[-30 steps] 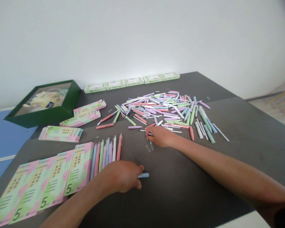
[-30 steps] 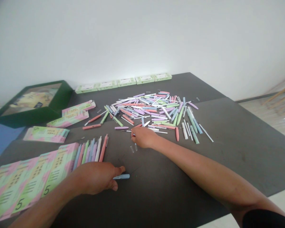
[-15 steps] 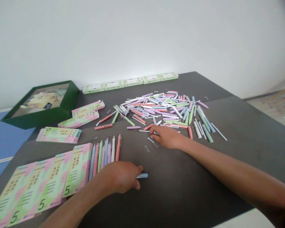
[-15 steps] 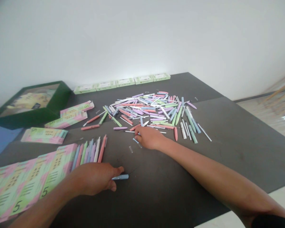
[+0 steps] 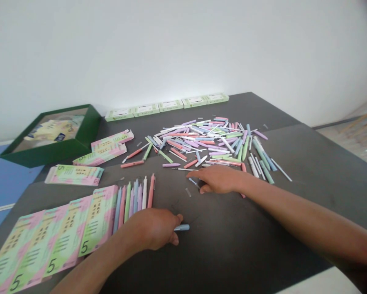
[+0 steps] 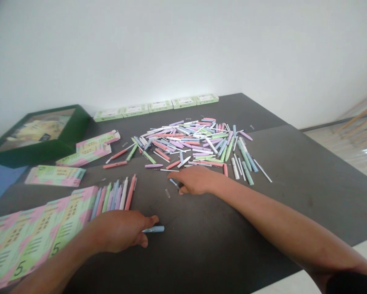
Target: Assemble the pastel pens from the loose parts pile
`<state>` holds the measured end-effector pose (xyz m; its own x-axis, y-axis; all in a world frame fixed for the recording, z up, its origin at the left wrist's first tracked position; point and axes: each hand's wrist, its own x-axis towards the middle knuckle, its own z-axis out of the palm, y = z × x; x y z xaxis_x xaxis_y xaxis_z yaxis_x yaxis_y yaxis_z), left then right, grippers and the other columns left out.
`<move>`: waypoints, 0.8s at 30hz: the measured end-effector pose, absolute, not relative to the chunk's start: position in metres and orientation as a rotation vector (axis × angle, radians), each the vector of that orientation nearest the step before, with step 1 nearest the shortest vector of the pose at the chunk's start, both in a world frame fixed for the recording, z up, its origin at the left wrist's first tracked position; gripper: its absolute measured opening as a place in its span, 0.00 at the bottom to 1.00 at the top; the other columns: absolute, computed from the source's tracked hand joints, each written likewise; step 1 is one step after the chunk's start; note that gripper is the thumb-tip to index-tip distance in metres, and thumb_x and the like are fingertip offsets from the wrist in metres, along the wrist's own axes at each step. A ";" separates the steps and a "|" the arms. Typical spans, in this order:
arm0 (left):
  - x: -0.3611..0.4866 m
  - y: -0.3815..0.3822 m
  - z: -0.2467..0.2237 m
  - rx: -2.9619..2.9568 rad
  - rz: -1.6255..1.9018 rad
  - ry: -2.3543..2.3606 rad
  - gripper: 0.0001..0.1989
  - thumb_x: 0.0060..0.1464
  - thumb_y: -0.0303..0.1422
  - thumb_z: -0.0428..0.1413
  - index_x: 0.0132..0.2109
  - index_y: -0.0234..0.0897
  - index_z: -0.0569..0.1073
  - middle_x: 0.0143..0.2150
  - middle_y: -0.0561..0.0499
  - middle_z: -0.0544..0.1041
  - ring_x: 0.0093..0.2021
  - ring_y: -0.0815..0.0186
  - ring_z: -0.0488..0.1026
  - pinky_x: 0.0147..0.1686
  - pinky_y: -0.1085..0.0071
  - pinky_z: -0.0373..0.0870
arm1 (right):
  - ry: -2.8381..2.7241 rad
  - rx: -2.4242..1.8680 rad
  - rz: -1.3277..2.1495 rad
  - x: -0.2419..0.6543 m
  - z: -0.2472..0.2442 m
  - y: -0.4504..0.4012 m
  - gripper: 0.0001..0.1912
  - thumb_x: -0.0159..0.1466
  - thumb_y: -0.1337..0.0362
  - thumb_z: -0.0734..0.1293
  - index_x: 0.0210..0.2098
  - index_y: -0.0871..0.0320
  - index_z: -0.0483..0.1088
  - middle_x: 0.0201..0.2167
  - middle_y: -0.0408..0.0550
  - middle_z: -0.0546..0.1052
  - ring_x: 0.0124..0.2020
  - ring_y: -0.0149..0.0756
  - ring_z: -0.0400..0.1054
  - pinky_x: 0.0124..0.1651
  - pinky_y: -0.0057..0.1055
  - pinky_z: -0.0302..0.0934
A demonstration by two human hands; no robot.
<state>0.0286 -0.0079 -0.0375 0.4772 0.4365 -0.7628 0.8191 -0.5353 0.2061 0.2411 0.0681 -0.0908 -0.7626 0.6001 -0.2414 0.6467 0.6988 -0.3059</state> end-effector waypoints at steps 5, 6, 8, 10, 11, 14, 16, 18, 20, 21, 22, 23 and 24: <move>0.031 -0.007 -0.034 2.160 -0.926 1.029 0.25 0.51 0.37 0.53 0.56 0.38 0.65 0.40 0.43 0.77 0.39 0.55 0.74 0.33 0.68 0.68 | 2.799 1.016 -0.561 0.242 -0.094 0.068 0.28 0.57 0.56 0.64 0.56 0.49 0.57 0.43 0.50 0.74 0.41 0.45 0.68 0.34 0.30 0.54; 0.031 -0.007 -0.033 2.167 -0.934 1.026 0.25 0.52 0.37 0.53 0.57 0.38 0.65 0.40 0.43 0.77 0.38 0.55 0.74 0.33 0.67 0.68 | 2.805 1.014 -0.560 0.243 -0.094 0.068 0.27 0.58 0.55 0.64 0.56 0.49 0.57 0.43 0.50 0.74 0.41 0.45 0.68 0.34 0.30 0.54; 0.031 -0.007 -0.033 2.191 -0.933 1.017 0.25 0.52 0.38 0.53 0.57 0.37 0.65 0.40 0.41 0.77 0.38 0.53 0.74 0.31 0.66 0.68 | 2.821 1.012 -0.561 0.244 -0.094 0.067 0.26 0.58 0.55 0.64 0.55 0.49 0.58 0.43 0.50 0.74 0.41 0.45 0.68 0.34 0.30 0.54; 0.031 -0.008 -0.034 2.217 -0.913 1.006 0.24 0.52 0.38 0.53 0.56 0.37 0.65 0.39 0.41 0.77 0.36 0.52 0.74 0.30 0.66 0.68 | 2.842 1.015 -0.566 0.245 -0.094 0.066 0.27 0.59 0.55 0.63 0.56 0.49 0.57 0.44 0.50 0.73 0.41 0.44 0.68 0.35 0.30 0.54; 0.030 -0.008 -0.034 2.224 -0.906 1.002 0.24 0.52 0.38 0.53 0.56 0.37 0.66 0.39 0.41 0.77 0.36 0.53 0.75 0.29 0.66 0.68 | 2.852 1.015 -0.571 0.245 -0.094 0.065 0.27 0.59 0.55 0.63 0.57 0.49 0.56 0.44 0.50 0.73 0.42 0.44 0.67 0.35 0.30 0.54; 0.030 -0.008 -0.034 2.228 -0.911 1.001 0.24 0.52 0.38 0.53 0.56 0.38 0.66 0.38 0.41 0.78 0.36 0.53 0.75 0.29 0.66 0.68 | 2.863 1.006 -0.588 0.245 -0.095 0.066 0.26 0.60 0.55 0.62 0.56 0.49 0.56 0.44 0.49 0.73 0.42 0.43 0.67 0.36 0.30 0.54; 0.030 -0.007 -0.033 2.227 -0.920 1.005 0.24 0.52 0.38 0.53 0.56 0.38 0.65 0.38 0.41 0.78 0.36 0.52 0.75 0.29 0.66 0.68 | 2.862 1.005 -0.589 0.245 -0.096 0.066 0.23 0.60 0.56 0.62 0.55 0.50 0.59 0.42 0.49 0.74 0.41 0.43 0.67 0.35 0.30 0.54; 0.031 -0.007 -0.033 2.224 -0.926 1.001 0.24 0.52 0.38 0.53 0.56 0.37 0.65 0.38 0.41 0.78 0.36 0.52 0.75 0.29 0.66 0.68 | 2.875 1.002 -0.588 0.245 -0.099 0.066 0.21 0.61 0.56 0.61 0.53 0.51 0.61 0.41 0.49 0.74 0.40 0.42 0.67 0.35 0.29 0.53; 0.031 -0.007 -0.034 2.220 -0.925 0.993 0.24 0.52 0.38 0.53 0.56 0.37 0.65 0.39 0.41 0.77 0.37 0.53 0.74 0.30 0.67 0.68 | 2.909 1.003 -0.585 0.246 -0.102 0.064 0.20 0.61 0.56 0.61 0.52 0.51 0.62 0.40 0.49 0.74 0.40 0.42 0.67 0.35 0.29 0.53; 0.030 -0.006 -0.035 2.214 -0.922 0.993 0.24 0.52 0.38 0.53 0.56 0.38 0.65 0.39 0.42 0.77 0.37 0.54 0.74 0.30 0.67 0.67 | 2.927 1.010 -0.581 0.247 -0.104 0.063 0.20 0.61 0.56 0.61 0.52 0.51 0.63 0.40 0.49 0.73 0.40 0.41 0.67 0.36 0.29 0.53; 0.030 -0.006 -0.036 2.208 -0.915 0.997 0.24 0.52 0.38 0.53 0.56 0.38 0.66 0.39 0.42 0.77 0.37 0.55 0.74 0.31 0.68 0.67 | 2.943 1.021 -0.576 0.248 -0.106 0.062 0.19 0.61 0.56 0.61 0.52 0.52 0.63 0.41 0.49 0.73 0.40 0.41 0.67 0.36 0.30 0.53; 0.029 -0.007 -0.037 2.201 -0.905 1.003 0.23 0.51 0.38 0.53 0.55 0.38 0.66 0.39 0.43 0.77 0.37 0.55 0.74 0.32 0.68 0.67 | 2.957 1.035 -0.572 0.249 -0.107 0.061 0.19 0.62 0.56 0.60 0.52 0.52 0.63 0.41 0.50 0.73 0.40 0.41 0.67 0.36 0.30 0.53; 0.028 -0.007 -0.038 2.193 -0.897 1.011 0.23 0.51 0.38 0.53 0.55 0.38 0.66 0.39 0.43 0.77 0.37 0.56 0.74 0.32 0.68 0.67 | 2.966 1.047 -0.571 0.249 -0.108 0.060 0.19 0.62 0.56 0.60 0.51 0.52 0.63 0.42 0.50 0.73 0.40 0.41 0.67 0.37 0.30 0.53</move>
